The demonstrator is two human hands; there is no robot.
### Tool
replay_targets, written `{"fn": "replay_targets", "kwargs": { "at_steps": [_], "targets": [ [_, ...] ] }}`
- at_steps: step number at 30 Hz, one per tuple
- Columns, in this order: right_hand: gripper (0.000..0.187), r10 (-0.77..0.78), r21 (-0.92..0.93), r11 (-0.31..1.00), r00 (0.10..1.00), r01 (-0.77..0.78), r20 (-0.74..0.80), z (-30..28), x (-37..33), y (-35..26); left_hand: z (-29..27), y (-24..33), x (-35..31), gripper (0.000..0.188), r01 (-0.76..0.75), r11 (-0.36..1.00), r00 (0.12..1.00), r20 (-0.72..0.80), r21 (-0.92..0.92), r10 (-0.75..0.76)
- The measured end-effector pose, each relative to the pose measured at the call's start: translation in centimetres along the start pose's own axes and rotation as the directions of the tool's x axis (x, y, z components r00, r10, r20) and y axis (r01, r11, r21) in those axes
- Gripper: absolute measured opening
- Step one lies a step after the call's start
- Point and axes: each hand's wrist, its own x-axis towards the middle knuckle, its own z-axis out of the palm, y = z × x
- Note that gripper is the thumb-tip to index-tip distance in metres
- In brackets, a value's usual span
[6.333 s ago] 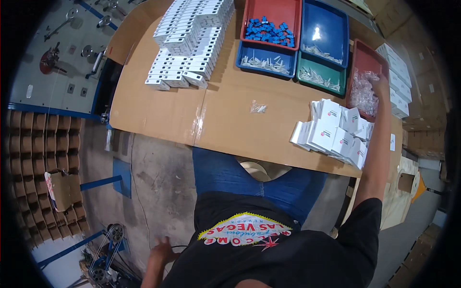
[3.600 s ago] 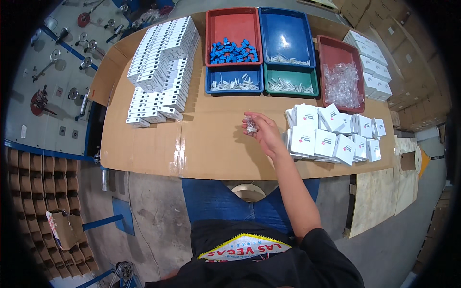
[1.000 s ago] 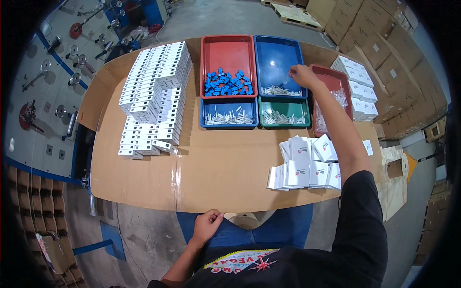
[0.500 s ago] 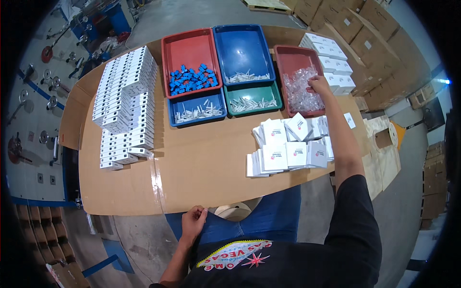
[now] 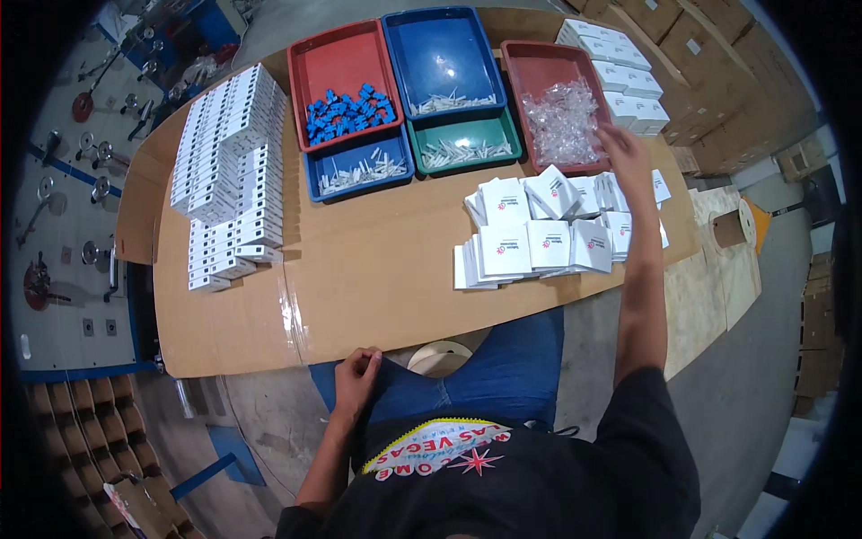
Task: The person sits at a workbench and packs small hardware components into white boxes. They pick clear plastic bags from a red tray and fill them with white plastic pieces from a green tray and blue plastic pieces from a red tray. The person then places the filled bags into the white boxes and stacks them on the table.
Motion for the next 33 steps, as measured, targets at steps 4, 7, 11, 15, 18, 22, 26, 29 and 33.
{"fn": "replay_targets", "kwargs": {
  "at_steps": [4, 7, 11, 15, 18, 22, 26, 29, 33],
  "targets": [
    [0.023, 0.051, -0.054, 0.997, 0.998, -0.052, -0.035, -1.0, -13.3, -2.4, 0.7, 1.3, 0.5, 0.018, -0.098, 0.995, 0.992, 0.079, 0.031, 0.096],
    [0.019, 0.086, -0.038, 0.995, 0.995, -0.088, -0.052, 0.7, -22.5, -2.3, 3.4, 5.2, 2.8, 0.03, -0.434, 0.897, 0.9, 0.079, 0.087, 0.428],
    [0.016, 0.174, -0.283, 0.941, 0.982, -0.188, -0.074, 2.7, -31.0, -0.3, 6.8, 12.8, 6.7, 0.055, -0.612, 0.788, 0.782, 0.208, 0.07, 0.588],
    [0.02, 0.068, -0.441, 0.894, 0.997, -0.081, -0.045, 3.0, -33.7, 0.0, 10.0, 10.6, 11.9, 0.057, -0.544, 0.838, 0.836, 0.064, -0.044, 0.545],
    [0.022, 0.005, -0.419, 0.906, 0.994, -0.05, -0.11, 3.0, -31.9, -2.2, 13.2, 8.3, 13.5, 0.057, -0.403, 0.897, 0.907, 0.052, -0.181, 0.417],
    [0.024, -0.159, -0.456, 0.887, 0.976, 0.076, -0.147, 2.6, -26.9, -2.3, 17.4, 9.0, 12.1, 0.057, -0.44, 0.884, 0.896, -0.015, -0.161, 0.444],
    [0.033, -0.234, -0.59, 0.805, 0.948, 0.064, -0.217, 1.5, -22.5, -1.1, 19.6, 10.7, 10.7, 0.056, -0.355, 0.91, 0.934, -0.055, -0.214, 0.352],
    [0.046, -0.213, -0.654, 0.756, 0.958, 0.035, -0.194, 1.2, -20.6, 1.1, 20.7, 11.7, 10.3, 0.055, -0.352, 0.9, 0.935, -0.052, -0.257, 0.351],
    [0.045, -0.195, -0.628, 0.775, 0.971, 0.065, -0.14, 1.1, -20.3, 3.1, 21.1, 11.4, 10.2, 0.055, -0.375, 0.901, 0.927, -0.075, -0.219, 0.368]
  ]
}}
